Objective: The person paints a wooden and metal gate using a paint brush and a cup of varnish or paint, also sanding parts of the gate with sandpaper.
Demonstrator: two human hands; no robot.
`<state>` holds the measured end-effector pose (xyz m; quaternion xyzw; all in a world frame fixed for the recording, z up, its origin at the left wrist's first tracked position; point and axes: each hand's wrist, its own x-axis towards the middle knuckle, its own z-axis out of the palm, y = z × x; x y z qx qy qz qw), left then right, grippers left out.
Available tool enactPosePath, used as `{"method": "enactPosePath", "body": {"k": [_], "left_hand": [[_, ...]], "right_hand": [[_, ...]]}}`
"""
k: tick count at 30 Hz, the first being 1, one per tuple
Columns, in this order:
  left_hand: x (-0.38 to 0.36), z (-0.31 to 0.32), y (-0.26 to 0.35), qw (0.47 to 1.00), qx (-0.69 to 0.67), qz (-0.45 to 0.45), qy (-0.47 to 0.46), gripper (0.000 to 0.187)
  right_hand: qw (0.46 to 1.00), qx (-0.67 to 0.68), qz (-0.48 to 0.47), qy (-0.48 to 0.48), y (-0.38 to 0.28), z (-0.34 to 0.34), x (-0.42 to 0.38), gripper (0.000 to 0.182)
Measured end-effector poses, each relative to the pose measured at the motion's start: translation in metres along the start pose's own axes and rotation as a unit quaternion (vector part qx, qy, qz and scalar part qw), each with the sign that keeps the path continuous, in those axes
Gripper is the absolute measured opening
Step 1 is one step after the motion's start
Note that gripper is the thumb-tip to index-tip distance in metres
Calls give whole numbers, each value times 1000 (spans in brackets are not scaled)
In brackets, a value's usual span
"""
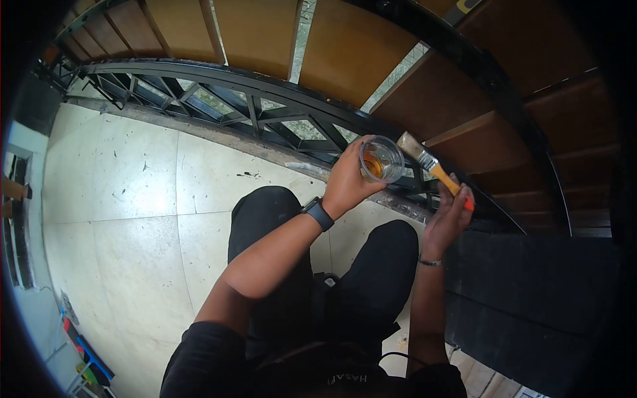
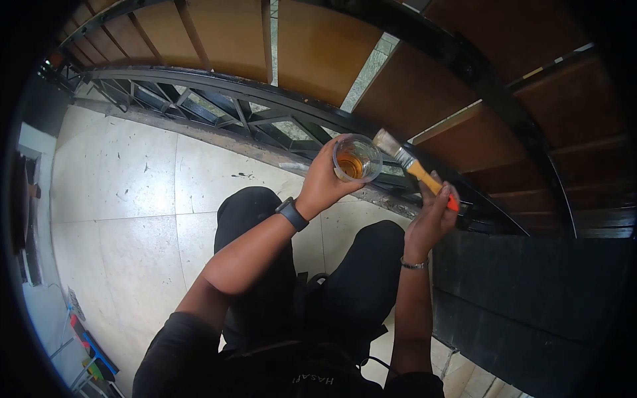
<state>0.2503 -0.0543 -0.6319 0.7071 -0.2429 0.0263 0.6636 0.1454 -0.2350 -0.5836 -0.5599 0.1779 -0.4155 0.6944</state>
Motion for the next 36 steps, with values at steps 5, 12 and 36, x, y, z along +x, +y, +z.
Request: {"method": "enactPosePath", "body": {"k": [5, 12, 36], "left_hand": [[-3, -9, -3, 999, 31, -9, -4, 85], [-2, -20, -3, 999, 32, 15, 1, 85], [-8, -40, 10, 999, 20, -20, -21, 87]], "right_hand": [[890, -256, -315, -209, -32, 41, 40, 16], [656, -378, -519, -396, -86, 91, 76, 19], [662, -369, -490, -431, -63, 95, 50, 20]]}}
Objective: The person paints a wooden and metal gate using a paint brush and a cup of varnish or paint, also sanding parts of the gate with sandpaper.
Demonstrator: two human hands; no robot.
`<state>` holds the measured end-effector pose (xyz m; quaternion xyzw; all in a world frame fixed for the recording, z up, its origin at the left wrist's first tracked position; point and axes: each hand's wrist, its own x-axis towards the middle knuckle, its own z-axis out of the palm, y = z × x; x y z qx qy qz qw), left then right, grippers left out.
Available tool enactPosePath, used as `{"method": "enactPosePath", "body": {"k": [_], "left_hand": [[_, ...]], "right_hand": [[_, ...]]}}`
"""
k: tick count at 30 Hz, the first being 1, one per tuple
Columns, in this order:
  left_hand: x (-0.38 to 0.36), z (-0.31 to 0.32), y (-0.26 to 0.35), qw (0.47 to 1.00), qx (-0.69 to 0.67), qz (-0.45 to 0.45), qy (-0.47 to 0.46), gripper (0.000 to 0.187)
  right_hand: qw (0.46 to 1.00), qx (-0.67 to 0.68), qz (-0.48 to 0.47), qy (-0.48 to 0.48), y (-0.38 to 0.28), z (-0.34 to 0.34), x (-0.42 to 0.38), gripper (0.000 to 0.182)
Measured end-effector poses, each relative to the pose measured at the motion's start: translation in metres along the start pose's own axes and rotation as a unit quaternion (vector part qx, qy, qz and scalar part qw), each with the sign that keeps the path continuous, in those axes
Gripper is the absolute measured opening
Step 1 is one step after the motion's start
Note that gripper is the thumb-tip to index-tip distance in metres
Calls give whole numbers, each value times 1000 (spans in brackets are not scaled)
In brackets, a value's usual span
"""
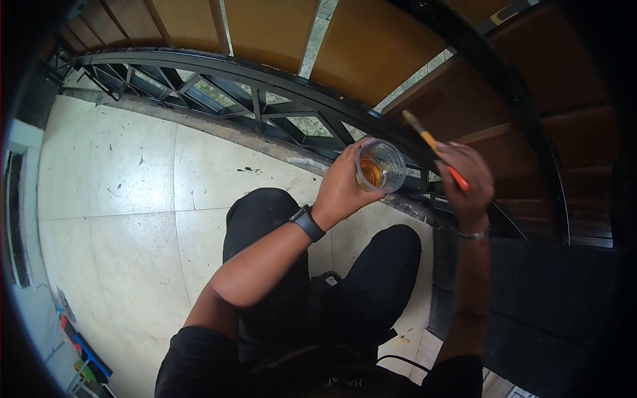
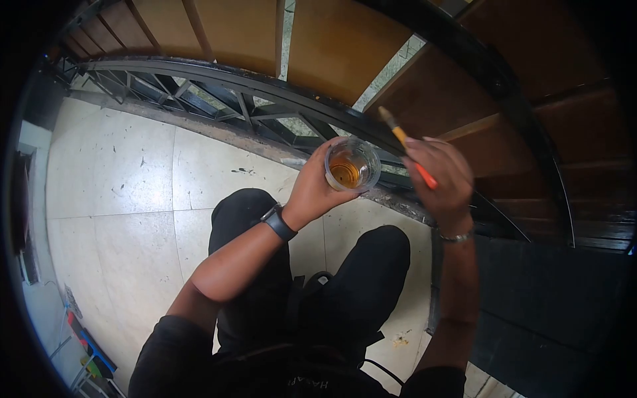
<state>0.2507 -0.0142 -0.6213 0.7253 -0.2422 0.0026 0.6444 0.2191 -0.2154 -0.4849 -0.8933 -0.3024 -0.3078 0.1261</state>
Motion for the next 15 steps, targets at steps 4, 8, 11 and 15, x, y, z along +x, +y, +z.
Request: {"method": "enactPosePath", "body": {"k": [4, 8, 11, 15], "left_hand": [[-5, -2, 1, 1000, -14, -1, -2, 87], [-7, -6, 5, 1000, -10, -7, -9, 88], [-8, -7, 5, 1000, -1, -2, -8, 87], [-9, -8, 6, 1000, -18, 2, -5, 87]], "right_hand": [[1000, 2, 6, -29, 23, 28, 3, 22], [998, -44, -27, 35, 14, -6, 23, 22], [991, -81, -21, 100, 0, -26, 20, 21], [999, -23, -17, 26, -3, 1, 7, 20]]}}
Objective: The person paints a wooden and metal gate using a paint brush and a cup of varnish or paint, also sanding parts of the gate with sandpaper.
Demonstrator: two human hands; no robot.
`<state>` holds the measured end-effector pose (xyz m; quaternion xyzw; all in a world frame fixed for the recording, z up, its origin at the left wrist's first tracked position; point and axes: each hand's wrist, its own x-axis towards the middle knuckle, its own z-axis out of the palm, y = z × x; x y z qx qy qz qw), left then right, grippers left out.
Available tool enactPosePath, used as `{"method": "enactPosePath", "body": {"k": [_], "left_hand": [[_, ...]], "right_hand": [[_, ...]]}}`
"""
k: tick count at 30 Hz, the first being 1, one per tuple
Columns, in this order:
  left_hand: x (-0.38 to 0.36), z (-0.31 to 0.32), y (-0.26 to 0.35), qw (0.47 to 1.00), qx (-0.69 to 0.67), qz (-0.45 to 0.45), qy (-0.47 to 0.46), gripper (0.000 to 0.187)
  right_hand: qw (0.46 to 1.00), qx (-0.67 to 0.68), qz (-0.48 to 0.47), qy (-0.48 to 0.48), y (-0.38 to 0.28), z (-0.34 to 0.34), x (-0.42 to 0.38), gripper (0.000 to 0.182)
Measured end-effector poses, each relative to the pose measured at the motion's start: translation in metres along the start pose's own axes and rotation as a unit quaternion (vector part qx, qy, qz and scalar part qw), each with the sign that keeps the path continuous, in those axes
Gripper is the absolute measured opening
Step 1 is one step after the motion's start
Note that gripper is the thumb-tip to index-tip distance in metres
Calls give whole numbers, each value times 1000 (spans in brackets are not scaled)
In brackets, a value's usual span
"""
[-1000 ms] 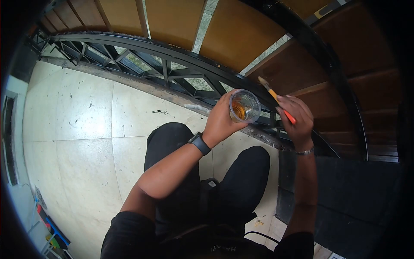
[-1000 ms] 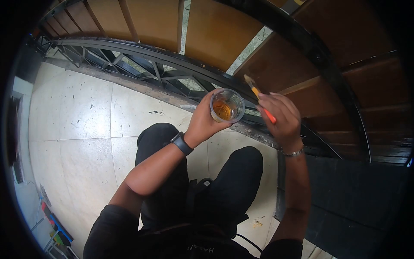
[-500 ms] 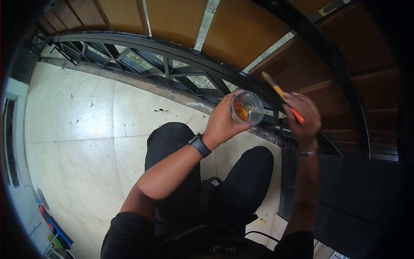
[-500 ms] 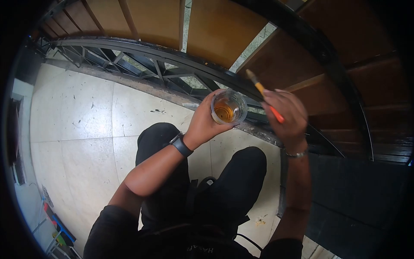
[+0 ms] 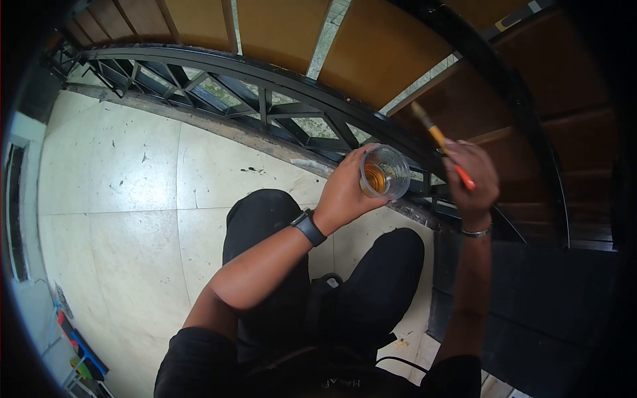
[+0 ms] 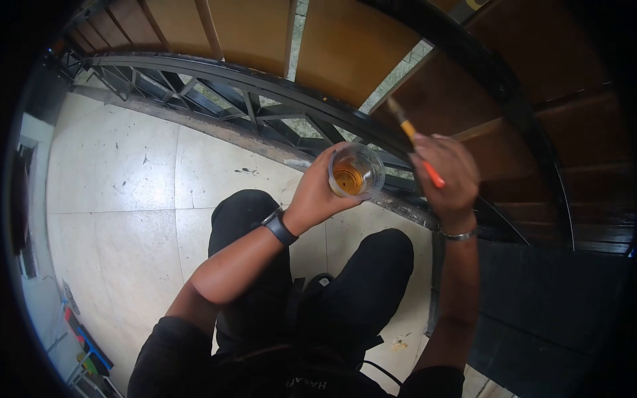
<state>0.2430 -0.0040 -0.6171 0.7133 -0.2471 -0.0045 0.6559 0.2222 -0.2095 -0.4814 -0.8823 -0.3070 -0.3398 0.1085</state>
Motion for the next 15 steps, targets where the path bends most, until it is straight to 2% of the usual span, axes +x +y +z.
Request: {"method": "enactPosePath", "body": {"k": [5, 9, 11, 13, 15], "left_hand": [[-1, 4, 0, 1000, 5, 0, -8, 86], [-3, 6, -2, 1000, 5, -11, -18, 85], [-2, 6, -1, 1000, 1, -13, -13, 85], [-2, 7, -2, 1000, 6, -4, -11, 85], [-1, 8, -3, 1000, 12, 8, -9, 85]], "right_hand": [[997, 3, 29, -67, 21, 31, -8, 21], [999, -19, 10, -41, 22, 7, 5, 21], [1000, -11, 12, 20, 16, -12, 10, 21], [1000, -6, 6, 13, 13, -17, 11, 21], [998, 22, 8, -54, 12, -6, 11, 20]]}}
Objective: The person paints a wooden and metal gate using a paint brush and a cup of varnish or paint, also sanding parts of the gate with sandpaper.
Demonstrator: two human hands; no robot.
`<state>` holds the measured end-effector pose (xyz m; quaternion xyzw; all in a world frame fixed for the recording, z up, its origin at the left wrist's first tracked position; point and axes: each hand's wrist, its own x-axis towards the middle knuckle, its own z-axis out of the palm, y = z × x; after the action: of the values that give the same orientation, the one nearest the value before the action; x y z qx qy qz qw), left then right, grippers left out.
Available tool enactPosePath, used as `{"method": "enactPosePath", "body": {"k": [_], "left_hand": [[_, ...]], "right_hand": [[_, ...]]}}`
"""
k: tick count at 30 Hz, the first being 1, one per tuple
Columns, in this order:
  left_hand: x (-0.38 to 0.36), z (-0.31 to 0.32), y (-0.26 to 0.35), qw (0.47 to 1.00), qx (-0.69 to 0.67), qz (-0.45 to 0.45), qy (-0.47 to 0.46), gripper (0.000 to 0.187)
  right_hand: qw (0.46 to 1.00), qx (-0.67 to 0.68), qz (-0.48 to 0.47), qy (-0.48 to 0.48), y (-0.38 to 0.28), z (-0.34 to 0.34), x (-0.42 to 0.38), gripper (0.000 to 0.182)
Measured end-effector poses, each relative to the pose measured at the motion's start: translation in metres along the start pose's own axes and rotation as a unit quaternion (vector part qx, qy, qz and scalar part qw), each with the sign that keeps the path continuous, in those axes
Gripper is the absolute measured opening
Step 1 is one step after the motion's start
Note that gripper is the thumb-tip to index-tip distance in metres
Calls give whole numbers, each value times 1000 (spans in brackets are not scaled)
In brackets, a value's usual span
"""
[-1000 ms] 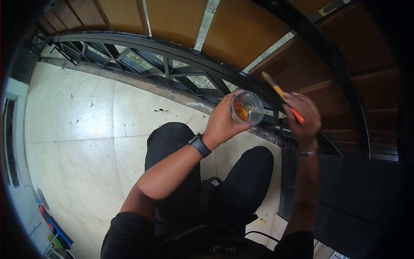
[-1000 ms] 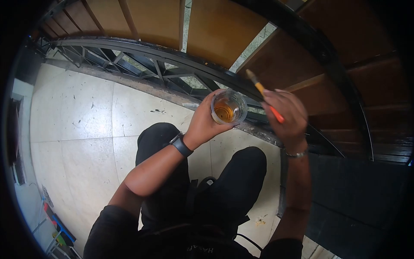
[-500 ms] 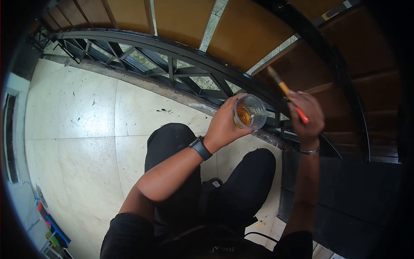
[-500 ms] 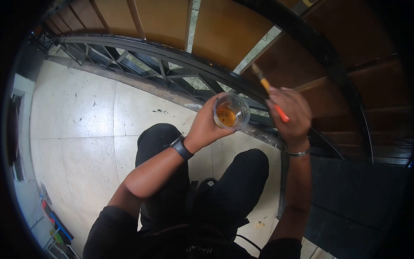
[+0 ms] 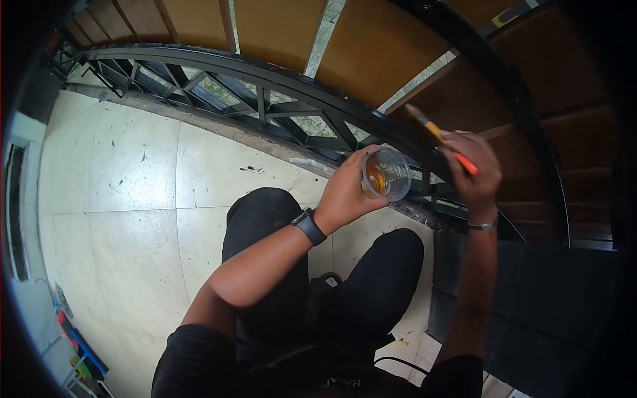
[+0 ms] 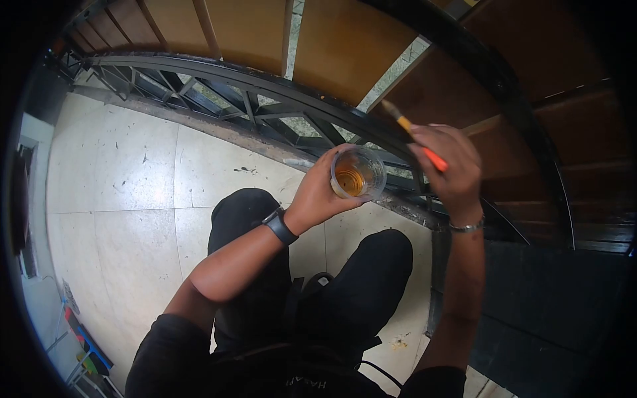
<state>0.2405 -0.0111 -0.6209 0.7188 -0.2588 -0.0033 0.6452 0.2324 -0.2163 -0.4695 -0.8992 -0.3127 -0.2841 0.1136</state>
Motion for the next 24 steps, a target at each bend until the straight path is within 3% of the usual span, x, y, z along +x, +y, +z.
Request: {"method": "enactPosePath", "body": {"k": [2, 5, 9, 12, 16, 17, 20, 22, 24], "left_hand": [[0, 0, 0, 1000, -8, -13, -12, 85], [0, 1, 2, 1000, -17, -9, -6, 85], [1, 2, 0, 1000, 3, -9, -7, 85], [2, 4, 0, 1000, -15, -21, -8, 86], [6, 7, -1, 1000, -11, -1, -4, 85], [6, 8, -1, 1000, 2, 4, -4, 85], [7, 11, 0, 1000, -2, -3, -16, 85], [6, 12, 0, 1000, -5, -11, -21, 86], [6, 14, 0, 999, -11, -20, -22, 86]], "right_hand": [[1000, 9, -10, 1, 8, 21, -3, 20], [997, 32, 50, -45, 22, 38, -6, 20], [999, -18, 26, 22, 16, 3, -1, 21], [998, 17, 41, 39, 12, -25, -11, 21], [999, 25, 31, -19, 16, 1, -22, 21], [996, 37, 67, -41, 20, 10, -24, 21], [996, 29, 76, -43, 32, 21, -25, 20], [995, 27, 85, -39, 31, 5, -21, 18], [997, -22, 62, 36, 21, -18, -16, 17]]}}
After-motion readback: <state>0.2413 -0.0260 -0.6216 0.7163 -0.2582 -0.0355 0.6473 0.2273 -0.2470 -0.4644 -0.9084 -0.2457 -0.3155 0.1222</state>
